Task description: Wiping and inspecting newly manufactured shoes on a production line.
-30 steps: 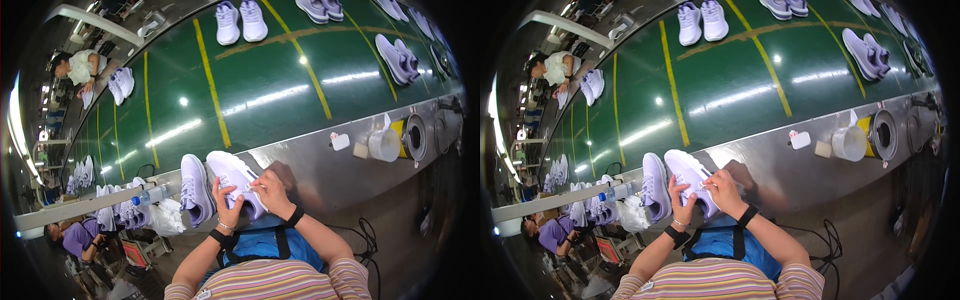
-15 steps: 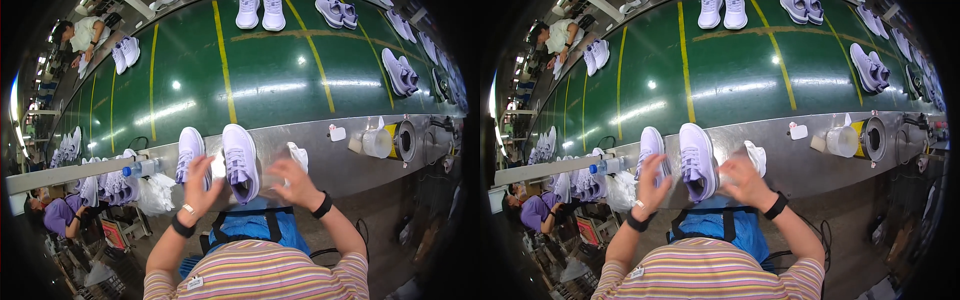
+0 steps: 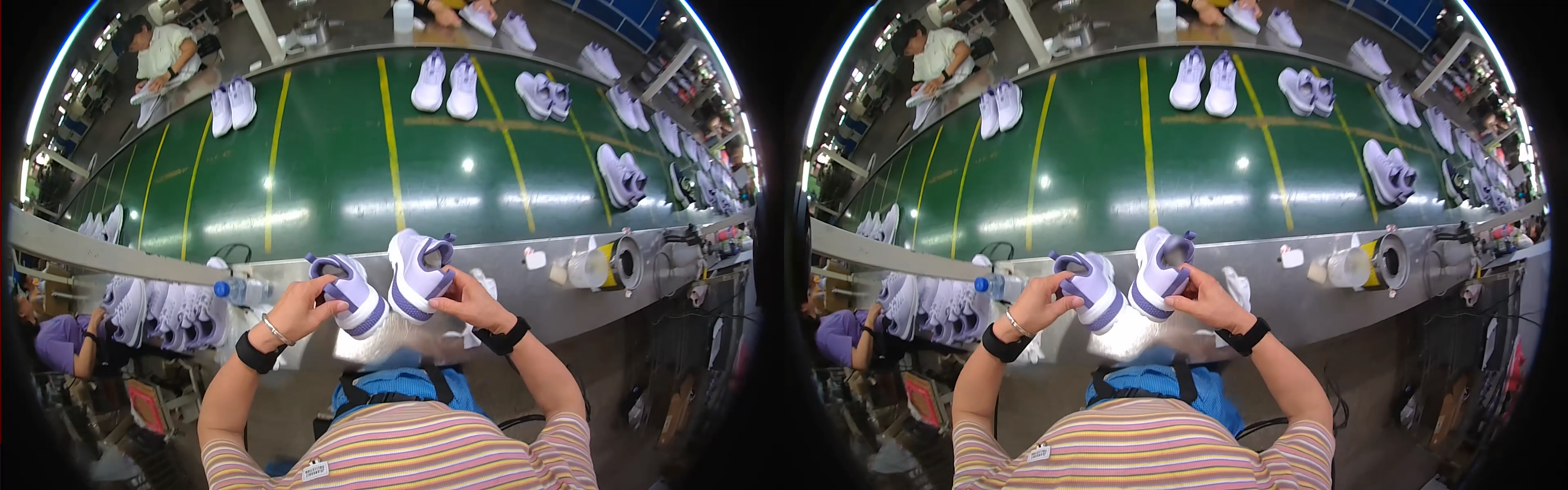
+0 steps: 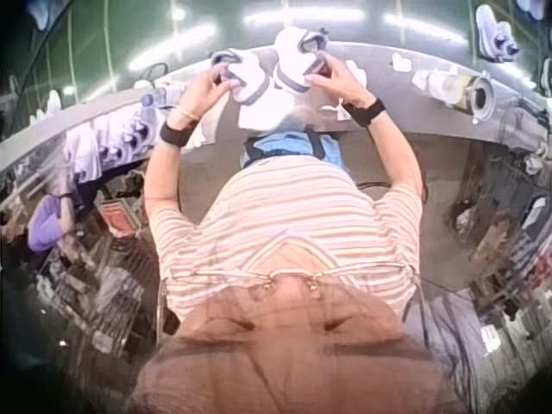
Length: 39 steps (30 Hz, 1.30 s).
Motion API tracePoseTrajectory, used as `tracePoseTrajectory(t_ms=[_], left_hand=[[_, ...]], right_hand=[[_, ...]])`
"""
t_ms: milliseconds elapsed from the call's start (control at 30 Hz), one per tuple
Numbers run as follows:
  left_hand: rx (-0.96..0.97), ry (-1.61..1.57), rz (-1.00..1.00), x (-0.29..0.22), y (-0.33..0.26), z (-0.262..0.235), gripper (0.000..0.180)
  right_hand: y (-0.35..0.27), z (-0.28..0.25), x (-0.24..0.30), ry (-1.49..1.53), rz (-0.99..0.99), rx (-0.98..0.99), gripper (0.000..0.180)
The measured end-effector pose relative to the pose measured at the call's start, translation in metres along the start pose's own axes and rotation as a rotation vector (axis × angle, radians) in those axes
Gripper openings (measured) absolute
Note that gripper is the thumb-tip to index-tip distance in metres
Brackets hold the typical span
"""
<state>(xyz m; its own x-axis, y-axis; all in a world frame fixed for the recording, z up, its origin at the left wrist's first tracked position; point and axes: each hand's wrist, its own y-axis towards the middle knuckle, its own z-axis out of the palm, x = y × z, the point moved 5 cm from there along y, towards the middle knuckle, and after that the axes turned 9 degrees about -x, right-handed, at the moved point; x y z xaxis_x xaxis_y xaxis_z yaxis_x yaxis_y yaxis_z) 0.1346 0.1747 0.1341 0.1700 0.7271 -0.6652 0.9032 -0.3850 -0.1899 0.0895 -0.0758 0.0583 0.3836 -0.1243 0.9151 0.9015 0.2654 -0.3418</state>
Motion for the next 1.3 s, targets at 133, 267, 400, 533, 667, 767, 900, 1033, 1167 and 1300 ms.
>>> tracePoseTrajectory(t_ms=[133,267,400,533,667,767,900,1033,1167,1300], left_hand=[[0.036,-0.315,0.144,-0.002,0.029,-0.004,0.036],[0.109,-0.323,0.145,-0.009,0.071,0.004,0.031],[0.159,-0.323,0.218,-0.020,0.119,0.019,0.026],[0.189,-0.112,0.240,-0.053,0.161,0.036,0.030],[0.018,0.097,0.433,-0.064,0.211,0.085,0.022],[-0.162,0.079,0.426,-0.034,0.261,0.148,0.017],[0.045,0.011,0.370,-0.047,0.277,0.222,0.053],[0.140,-0.093,0.580,-0.085,0.178,0.149,0.059],[-0.045,-0.108,0.365,-0.026,0.033,0.039,0.046],[-0.521,0.008,0.063,0.056,-0.067,-0.055,0.032]], right_hand=[[0.007,-0.008,0.025,0.053,-0.021,-0.101,0.050],[0.007,-0.032,0.041,0.075,-0.076,-0.194,0.049],[0.010,-0.059,0.058,0.092,-0.051,-0.267,0.046],[0.025,-0.109,0.053,-0.195,-0.136,-0.445,0.029],[0.068,-0.134,0.063,-0.709,-0.401,-0.582,0.030],[0.111,-0.155,0.036,-0.995,-0.516,-0.521,0.026],[0.115,-0.206,0.005,-1.218,-0.409,-0.455,0.038],[0.074,-0.150,0.099,-0.867,-0.725,-0.579,0.032],[0.034,0.031,0.219,-0.268,-1.032,-0.030,0.021],[-0.017,0.157,0.276,0.280,-1.145,0.477,0.033]])
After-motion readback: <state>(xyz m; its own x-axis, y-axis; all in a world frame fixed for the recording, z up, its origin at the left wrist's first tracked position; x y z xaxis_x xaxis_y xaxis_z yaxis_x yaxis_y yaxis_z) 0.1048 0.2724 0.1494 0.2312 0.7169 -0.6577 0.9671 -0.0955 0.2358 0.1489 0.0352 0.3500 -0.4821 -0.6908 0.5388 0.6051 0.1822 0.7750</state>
